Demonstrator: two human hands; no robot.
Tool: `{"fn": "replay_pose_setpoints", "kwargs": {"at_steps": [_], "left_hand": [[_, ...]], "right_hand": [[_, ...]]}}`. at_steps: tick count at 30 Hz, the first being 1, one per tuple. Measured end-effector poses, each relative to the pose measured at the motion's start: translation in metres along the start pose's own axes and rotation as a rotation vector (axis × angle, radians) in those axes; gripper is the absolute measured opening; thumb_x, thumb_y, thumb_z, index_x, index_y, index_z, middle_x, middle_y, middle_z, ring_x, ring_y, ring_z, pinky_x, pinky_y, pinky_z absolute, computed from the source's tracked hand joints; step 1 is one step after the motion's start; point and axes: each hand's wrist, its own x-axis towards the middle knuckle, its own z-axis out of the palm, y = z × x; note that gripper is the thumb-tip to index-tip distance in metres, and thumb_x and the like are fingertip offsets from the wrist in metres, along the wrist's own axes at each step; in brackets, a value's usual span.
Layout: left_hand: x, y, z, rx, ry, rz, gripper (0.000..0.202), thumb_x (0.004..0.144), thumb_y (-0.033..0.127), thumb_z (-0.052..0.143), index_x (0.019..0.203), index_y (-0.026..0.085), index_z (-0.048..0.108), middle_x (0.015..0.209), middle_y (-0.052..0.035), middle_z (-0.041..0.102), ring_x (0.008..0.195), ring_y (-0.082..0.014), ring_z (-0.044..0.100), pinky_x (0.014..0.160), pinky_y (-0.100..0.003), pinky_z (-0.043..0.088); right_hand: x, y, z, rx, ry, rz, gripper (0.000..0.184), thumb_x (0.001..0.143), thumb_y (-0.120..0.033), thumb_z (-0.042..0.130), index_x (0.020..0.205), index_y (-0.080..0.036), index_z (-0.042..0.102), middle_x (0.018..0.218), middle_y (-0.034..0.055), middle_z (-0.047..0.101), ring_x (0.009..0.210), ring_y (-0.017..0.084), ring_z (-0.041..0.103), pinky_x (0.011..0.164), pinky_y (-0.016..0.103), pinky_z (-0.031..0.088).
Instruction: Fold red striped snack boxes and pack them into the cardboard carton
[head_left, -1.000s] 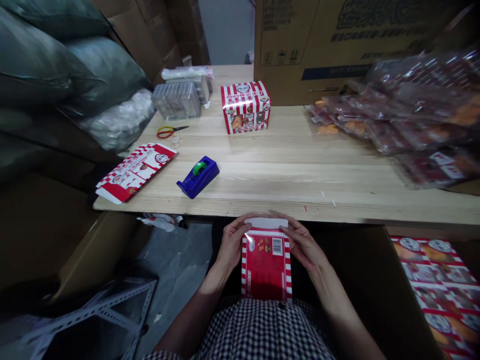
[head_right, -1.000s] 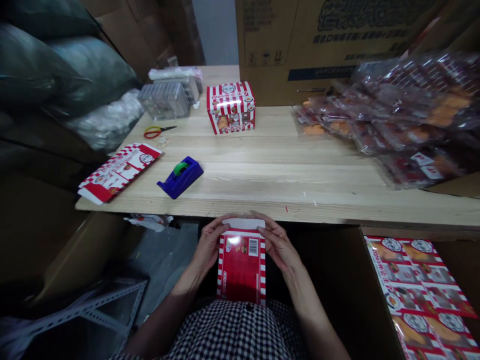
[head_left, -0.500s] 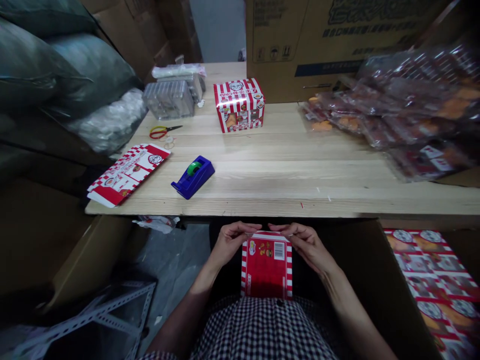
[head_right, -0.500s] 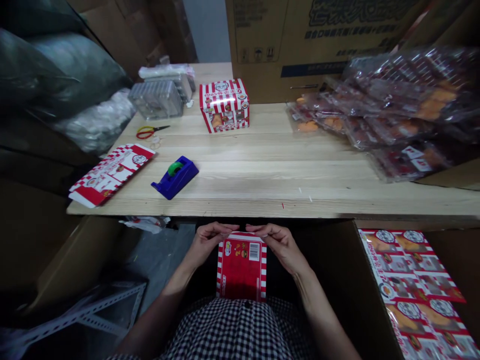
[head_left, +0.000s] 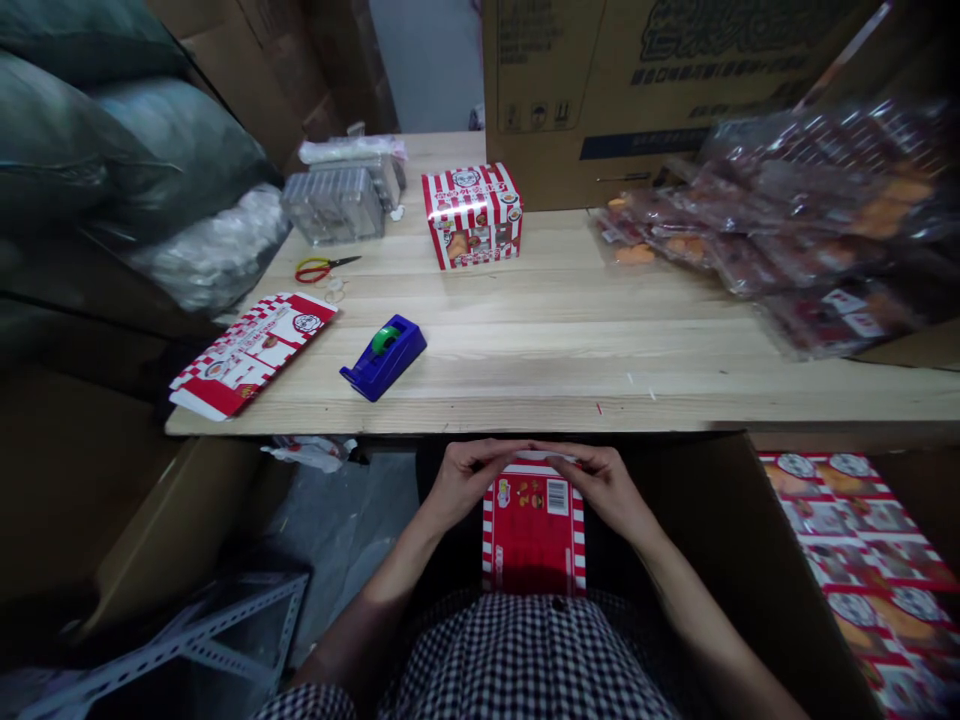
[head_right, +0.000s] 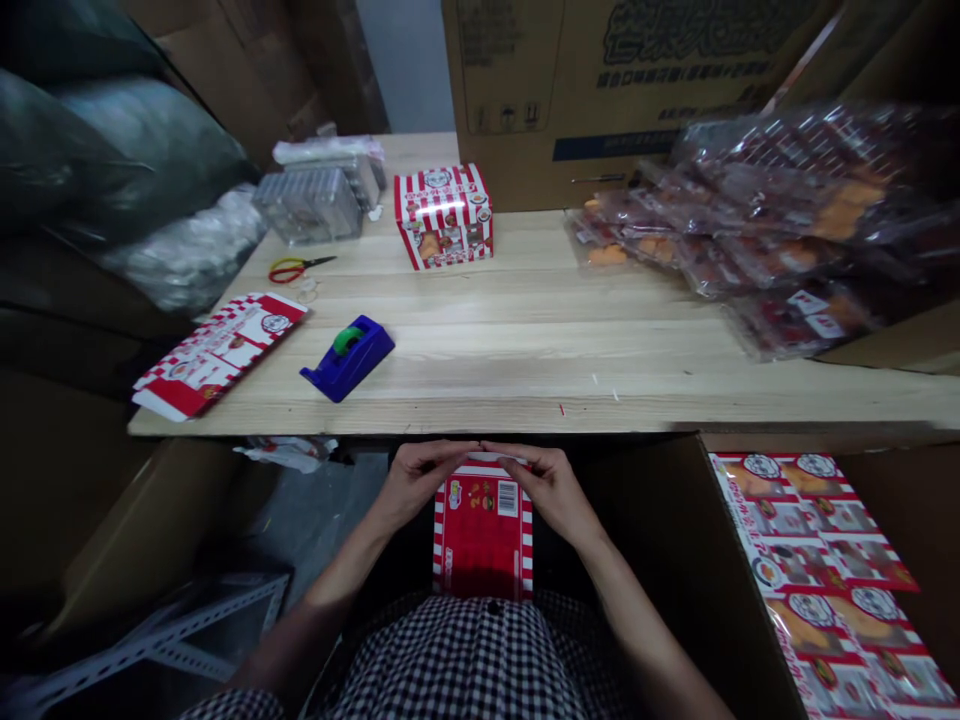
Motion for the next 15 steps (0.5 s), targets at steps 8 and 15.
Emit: {"fn": "replay_pose_setpoints", "kwargs": {"at_steps": [8, 15], "left_hand": [[-0.007, 0.002, -0.001, -0.027, -0.141, 0.089, 0.025, 0.092, 0.025, 0.064, 0.114, 0.024, 0.076, 0.129, -0.0101, 0.07, 0.12, -0.0242, 0.065, 0.104, -0.041, 0.05], [0.009, 0.032, -0.016, -0.036, -0.205, -0.121, 0.029, 0.092, 0.033, 0.065, 0.117, 0.021, 0.073, 0.119, -0.011, 0.073, 0.107, -0.0234, 0.07, 0.092, -0.036, 0.055]], "right_hand": [[-0.006, 0.004, -0.02, -0.039, -0.109, -0.032, 0.027, 0.088, -0.039, 0.071, 0.113, -0.03, 0.077, 0.13, 0.0051, 0.07, 0.123, 0.028, 0.063, 0.107, 0.044, 0.048], [-0.003, -0.02, -0.018, 0.05, -0.129, 0.104, 0.027, 0.089, -0.041, 0.07, 0.112, -0.028, 0.076, 0.108, 0.0041, 0.078, 0.091, 0.019, 0.074, 0.083, 0.034, 0.058]]}}
